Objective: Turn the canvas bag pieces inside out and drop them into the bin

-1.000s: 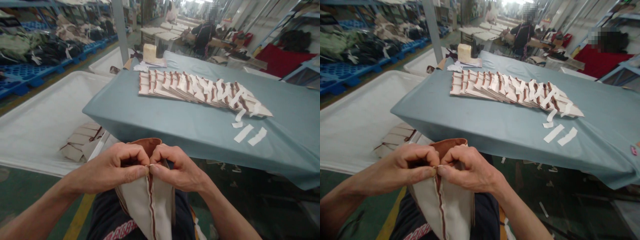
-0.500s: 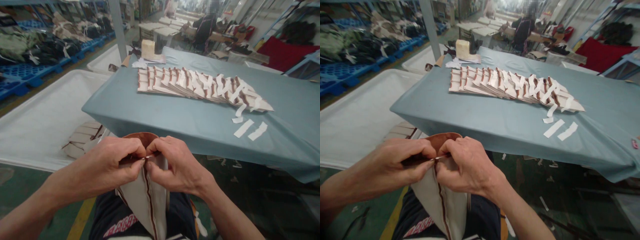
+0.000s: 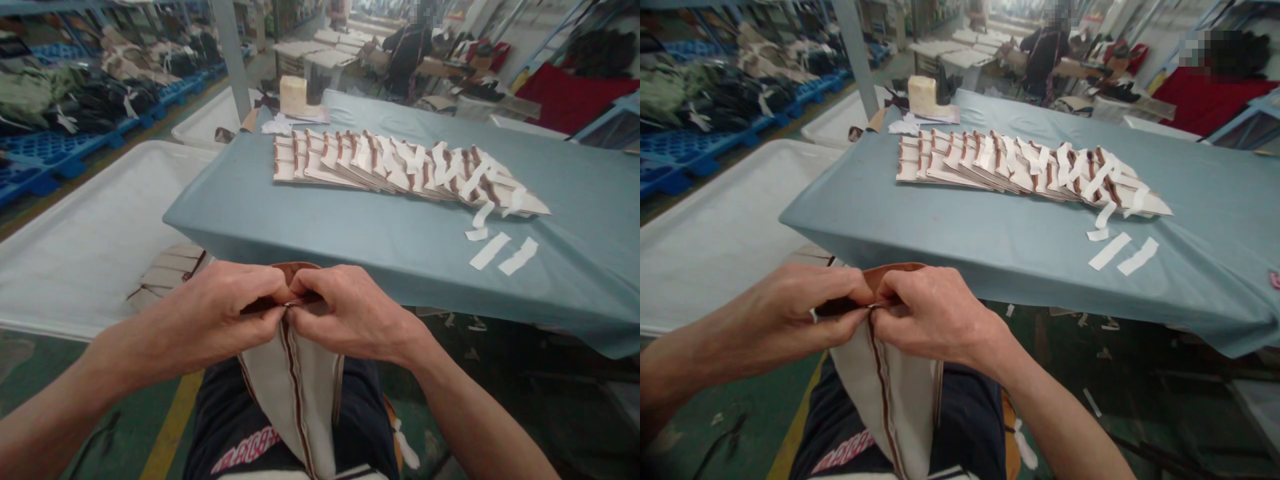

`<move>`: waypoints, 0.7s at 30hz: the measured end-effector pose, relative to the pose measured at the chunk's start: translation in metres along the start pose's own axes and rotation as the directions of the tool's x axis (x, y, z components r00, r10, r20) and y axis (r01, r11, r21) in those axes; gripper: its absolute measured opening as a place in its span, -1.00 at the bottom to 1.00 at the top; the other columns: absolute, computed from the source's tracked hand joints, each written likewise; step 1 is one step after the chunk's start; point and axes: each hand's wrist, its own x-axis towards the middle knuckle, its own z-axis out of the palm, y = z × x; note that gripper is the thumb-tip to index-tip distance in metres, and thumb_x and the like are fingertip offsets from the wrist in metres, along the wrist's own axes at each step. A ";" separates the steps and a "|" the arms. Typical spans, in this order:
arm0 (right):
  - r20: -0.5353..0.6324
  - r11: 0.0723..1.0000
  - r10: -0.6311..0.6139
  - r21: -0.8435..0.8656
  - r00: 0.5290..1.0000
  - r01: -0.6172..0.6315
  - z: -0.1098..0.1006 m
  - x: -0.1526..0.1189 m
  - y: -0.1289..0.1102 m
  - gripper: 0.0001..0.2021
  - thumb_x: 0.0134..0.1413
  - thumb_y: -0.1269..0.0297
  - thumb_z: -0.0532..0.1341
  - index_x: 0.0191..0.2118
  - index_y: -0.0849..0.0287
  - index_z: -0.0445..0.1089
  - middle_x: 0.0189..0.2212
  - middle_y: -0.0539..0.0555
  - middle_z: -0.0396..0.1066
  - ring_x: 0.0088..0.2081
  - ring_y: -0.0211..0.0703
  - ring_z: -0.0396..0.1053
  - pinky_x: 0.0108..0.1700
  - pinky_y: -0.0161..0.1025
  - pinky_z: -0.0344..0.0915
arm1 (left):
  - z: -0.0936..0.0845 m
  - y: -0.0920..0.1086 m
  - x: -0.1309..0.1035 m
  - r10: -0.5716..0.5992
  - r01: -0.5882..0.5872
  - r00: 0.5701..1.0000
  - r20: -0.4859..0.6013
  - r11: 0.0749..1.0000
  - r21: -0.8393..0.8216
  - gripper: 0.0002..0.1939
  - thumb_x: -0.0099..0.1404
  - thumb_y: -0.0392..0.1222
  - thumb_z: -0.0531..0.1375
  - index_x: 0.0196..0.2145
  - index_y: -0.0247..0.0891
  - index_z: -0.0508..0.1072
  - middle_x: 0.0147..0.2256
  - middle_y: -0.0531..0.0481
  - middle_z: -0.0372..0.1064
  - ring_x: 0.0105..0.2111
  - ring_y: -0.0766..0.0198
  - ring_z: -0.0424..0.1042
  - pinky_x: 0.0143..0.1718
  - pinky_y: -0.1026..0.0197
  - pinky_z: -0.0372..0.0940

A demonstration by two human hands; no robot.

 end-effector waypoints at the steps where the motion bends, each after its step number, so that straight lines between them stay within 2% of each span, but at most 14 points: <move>1: -0.004 1.000 0.007 0.025 1.000 -0.007 0.001 0.000 0.001 -0.85 0.14 0.39 0.29 -0.40 0.09 0.31 -0.48 -0.08 0.41 -0.44 -0.25 0.22 -0.33 -0.24 0.00 | 0.000 0.001 0.000 0.018 -0.019 1.000 -0.014 1.000 -0.013 -0.78 0.38 -0.40 0.13 -0.38 -0.21 0.48 -0.49 0.19 0.41 -0.52 0.42 0.37 -0.44 0.33 0.15; 4: -0.009 0.997 -0.010 0.077 1.000 0.011 0.002 0.000 0.004 -0.88 0.12 0.38 0.28 -0.40 0.09 0.34 -0.49 -0.10 0.37 -0.45 -0.25 0.22 -0.34 -0.25 0.00 | 0.003 0.002 -0.002 0.078 -0.080 0.994 -0.077 0.997 -0.015 -0.75 0.42 -0.43 0.12 -0.38 -0.21 0.46 -0.47 0.16 0.43 -0.50 0.40 0.40 -0.42 0.33 0.19; 6: 0.004 0.993 -0.039 0.107 0.999 0.039 0.002 0.000 0.005 -0.83 0.11 0.38 0.28 -0.45 0.09 0.29 -0.54 -0.13 0.27 -0.49 -0.28 0.16 -0.37 -0.25 -0.03 | 0.005 0.001 -0.004 0.103 -0.105 0.989 -0.105 0.994 -0.005 -0.74 0.44 -0.44 0.11 -0.35 -0.20 0.47 -0.44 0.13 0.47 -0.45 0.38 0.47 -0.40 0.32 0.23; 8: 0.003 0.993 -0.058 0.107 0.998 0.057 0.000 0.001 0.005 -0.77 0.09 0.38 0.27 -0.49 0.09 0.21 -0.57 -0.15 0.18 -0.52 -0.29 0.08 -0.40 -0.24 -0.07 | 0.008 0.000 -0.006 0.095 -0.096 0.988 -0.122 0.995 -0.007 -0.76 0.44 -0.45 0.11 -0.30 -0.19 0.50 -0.40 0.12 0.52 -0.42 0.37 0.52 -0.38 0.33 0.26; 11: -0.024 0.997 -0.076 0.025 0.997 0.077 -0.002 0.005 0.001 -0.72 0.05 0.43 0.26 -0.51 0.08 0.13 -0.57 -0.13 0.16 -0.50 -0.28 0.01 -0.39 -0.20 -0.13 | 0.010 -0.003 -0.008 0.066 -0.065 0.988 -0.141 0.998 0.015 -0.77 0.44 -0.45 0.13 -0.22 -0.18 0.52 -0.35 0.13 0.58 -0.40 0.37 0.55 -0.36 0.33 0.28; 14: -0.064 0.996 -0.085 0.020 0.994 0.087 -0.002 0.009 0.000 -0.75 0.02 0.46 0.24 -0.51 0.08 0.15 -0.57 -0.13 0.15 -0.50 -0.28 -0.02 -0.36 -0.18 -0.13 | 0.012 -0.005 -0.009 0.080 -0.066 0.985 -0.154 0.993 0.093 -0.77 0.52 -0.43 0.11 -0.20 -0.18 0.50 -0.32 0.11 0.58 -0.38 0.33 0.57 -0.31 0.29 0.32; 16: -0.077 0.989 -0.058 0.133 0.995 0.068 0.001 0.009 0.002 -0.82 0.03 0.42 0.23 -0.49 0.09 0.22 -0.58 -0.14 0.14 -0.51 -0.29 0.01 -0.37 -0.20 -0.09 | 0.016 -0.008 -0.011 0.135 -0.109 0.977 -0.163 0.981 0.158 -0.74 0.59 -0.41 0.08 -0.23 -0.17 0.46 -0.31 0.07 0.57 -0.35 0.29 0.57 -0.29 0.27 0.34; 18: -0.045 0.948 0.001 0.319 0.999 0.013 0.005 0.008 0.005 -0.89 0.02 0.36 0.21 -0.48 0.09 0.28 -0.58 -0.14 0.14 -0.51 -0.30 0.06 -0.38 -0.25 -0.02 | 0.020 -0.011 -0.014 0.209 -0.170 0.959 -0.190 0.964 0.204 -0.74 0.64 -0.41 0.06 -0.19 -0.17 0.43 -0.29 0.04 0.57 -0.33 0.27 0.58 -0.28 0.26 0.37; 21: 0.075 0.798 0.116 0.586 0.990 -0.138 0.013 0.005 0.011 -0.91 -0.03 0.25 0.21 -0.46 0.09 0.30 -0.55 -0.13 0.16 -0.49 -0.29 0.09 -0.42 -0.30 0.05 | 0.027 -0.015 -0.018 0.263 -0.219 0.937 -0.229 0.955 0.201 -0.77 0.63 -0.46 0.07 -0.06 -0.18 0.44 -0.22 0.00 0.61 -0.28 0.26 0.61 -0.24 0.28 0.42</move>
